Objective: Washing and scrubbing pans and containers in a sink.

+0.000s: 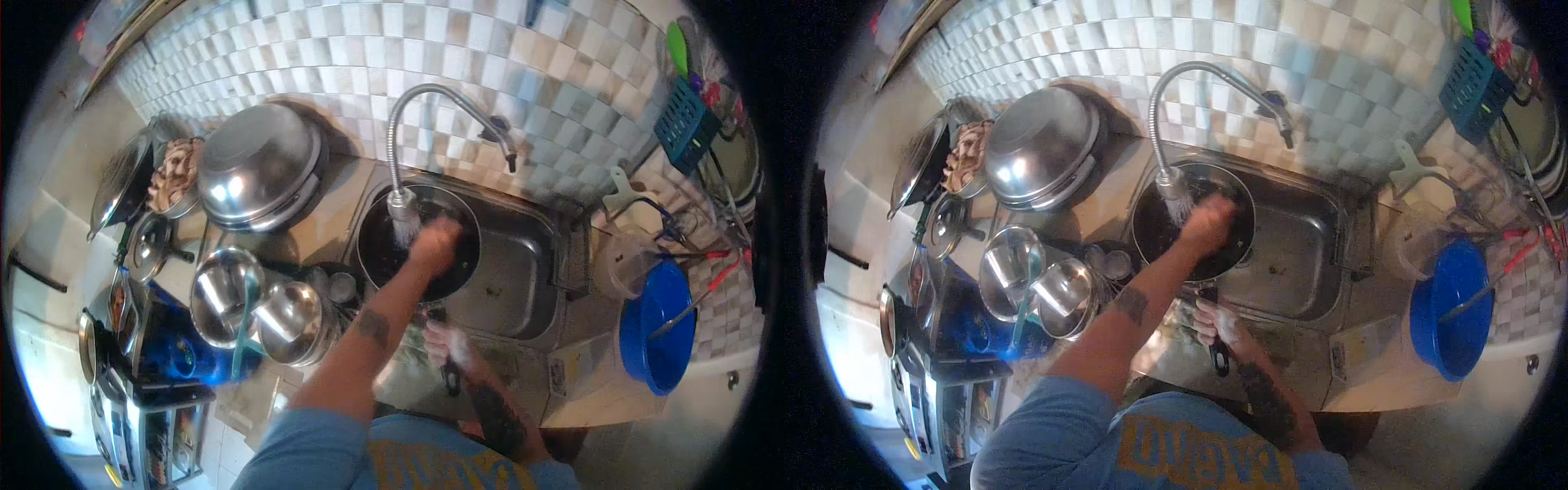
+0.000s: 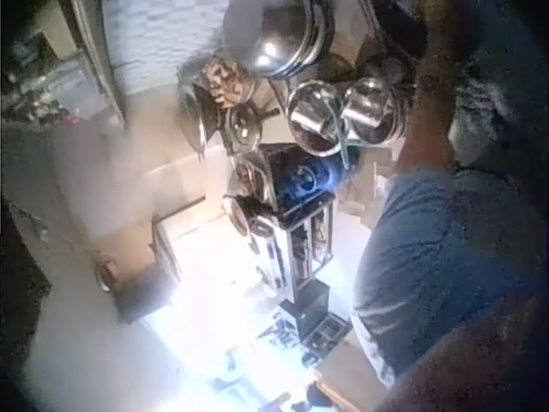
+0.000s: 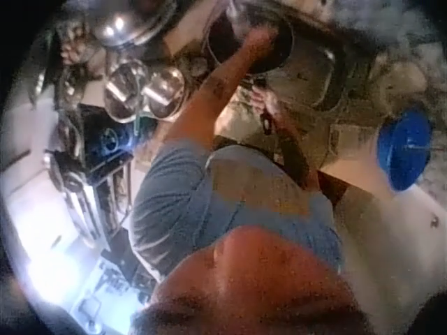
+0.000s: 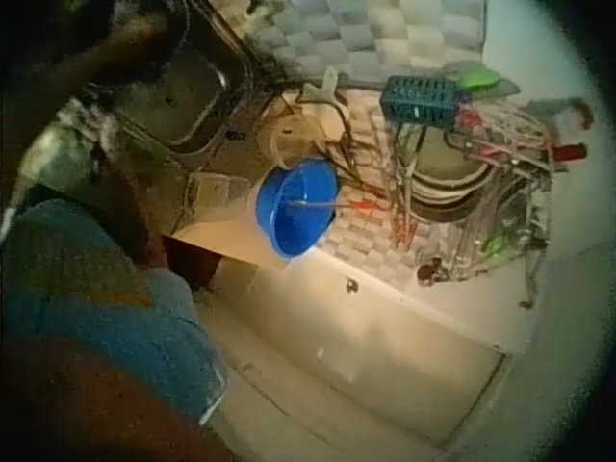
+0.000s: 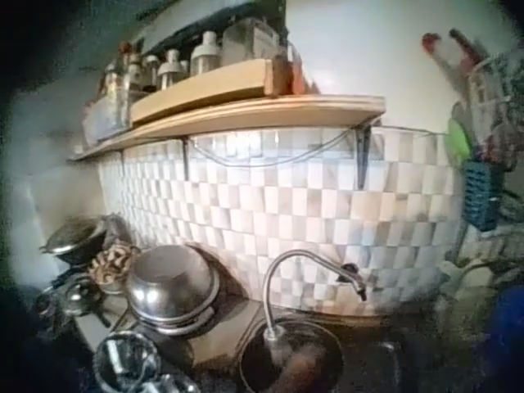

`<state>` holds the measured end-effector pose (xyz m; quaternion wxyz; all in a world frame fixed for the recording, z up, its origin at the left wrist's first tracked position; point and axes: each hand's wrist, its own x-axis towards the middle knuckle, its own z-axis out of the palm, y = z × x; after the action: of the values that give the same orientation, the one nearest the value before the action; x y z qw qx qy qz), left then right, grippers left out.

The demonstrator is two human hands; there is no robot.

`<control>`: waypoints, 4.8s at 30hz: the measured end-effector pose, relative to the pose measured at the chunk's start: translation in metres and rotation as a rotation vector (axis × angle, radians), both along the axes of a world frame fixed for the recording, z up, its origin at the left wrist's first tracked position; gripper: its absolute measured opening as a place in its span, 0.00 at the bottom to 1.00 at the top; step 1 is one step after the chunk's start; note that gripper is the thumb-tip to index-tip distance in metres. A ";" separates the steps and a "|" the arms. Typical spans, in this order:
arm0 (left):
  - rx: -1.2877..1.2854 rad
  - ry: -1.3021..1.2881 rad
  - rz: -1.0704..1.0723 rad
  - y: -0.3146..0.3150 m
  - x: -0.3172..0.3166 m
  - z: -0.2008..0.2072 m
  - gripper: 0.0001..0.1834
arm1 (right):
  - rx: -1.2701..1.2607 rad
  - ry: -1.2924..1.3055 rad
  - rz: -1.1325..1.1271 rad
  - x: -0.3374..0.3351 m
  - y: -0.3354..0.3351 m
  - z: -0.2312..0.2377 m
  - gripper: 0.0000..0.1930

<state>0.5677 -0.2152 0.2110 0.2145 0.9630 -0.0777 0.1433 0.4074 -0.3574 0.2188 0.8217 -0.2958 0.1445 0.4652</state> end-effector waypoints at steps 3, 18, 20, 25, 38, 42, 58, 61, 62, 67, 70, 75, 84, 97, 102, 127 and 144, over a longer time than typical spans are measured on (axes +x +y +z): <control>0.465 -0.196 -0.788 0.010 -0.010 -0.018 0.06 | 0.051 0.003 -0.001 0.000 0.000 0.006 0.06; 0.052 -0.172 -0.690 0.007 -0.024 0.010 0.05 | 0.116 -0.069 -0.097 0.004 -0.019 -0.013 0.05; 0.028 0.041 -0.466 0.018 -0.015 0.032 0.06 | 0.114 -0.064 -0.124 0.004 -0.028 -0.010 0.06; 0.200 0.003 -0.216 0.003 -0.010 0.007 0.08 | 0.029 -0.118 0.048 0.000 -0.022 -0.006 0.18; -0.116 -0.057 -0.603 -0.034 -0.033 0.004 0.06 | -0.068 -0.166 0.001 0.015 -0.038 -0.023 0.10; 0.070 0.058 -0.193 0.033 -0.006 -0.013 0.10 | 0.026 -0.089 0.073 0.008 -0.047 -0.009 0.18; 0.253 0.258 -0.223 -0.019 -0.052 0.065 0.18 | 0.023 -0.044 0.023 0.019 -0.073 -0.014 0.08; 0.221 0.049 -0.488 0.005 -0.038 0.041 0.15 | -0.001 -0.039 -0.013 0.013 -0.072 0.002 0.02; 0.219 0.048 -0.488 0.009 -0.033 0.032 0.15 | -0.002 -0.039 -0.013 0.013 -0.072 -0.001 0.02; -0.023 0.086 -0.328 0.017 -0.006 0.007 0.10 | 0.051 -0.080 -0.065 0.011 -0.066 0.002 0.05; -0.352 -0.025 0.139 -0.007 0.021 0.001 0.09 | -0.085 -0.148 -0.022 0.005 -0.056 0.007 0.05; -0.076 0.009 -0.502 -0.047 -0.015 -0.001 0.11 | -0.041 -0.066 0.005 0.020 -0.058 -0.012 0.10; 0.032 -0.073 -0.859 -0.025 -0.008 -0.001 0.08 | 0.150 0.004 0.015 0.009 -0.055 -0.020 0.06; 0.144 0.106 -0.233 0.017 0.030 -0.007 0.09 | 0.061 -0.043 0.046 -0.001 -0.056 -0.001 0.06; -0.100 -0.109 -0.289 -0.043 0.035 -0.021 0.07 | -0.198 -0.017 0.103 0.001 -0.033 0.027 0.12; 0.160 0.648 -0.560 -0.039 -0.005 -0.003 0.11 | 0.318 0.080 0.004 0.032 -0.108 -0.076 0.17; 0.100 0.607 -0.320 0.030 -0.006 -0.092 0.13 | -0.644 -0.406 -0.119 0.053 -0.076 0.012 0.06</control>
<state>0.5616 -0.1854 0.1188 0.1999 0.9467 -0.1673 -0.1894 0.4604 -0.4336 0.2306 0.7240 -0.6160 0.1345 0.2797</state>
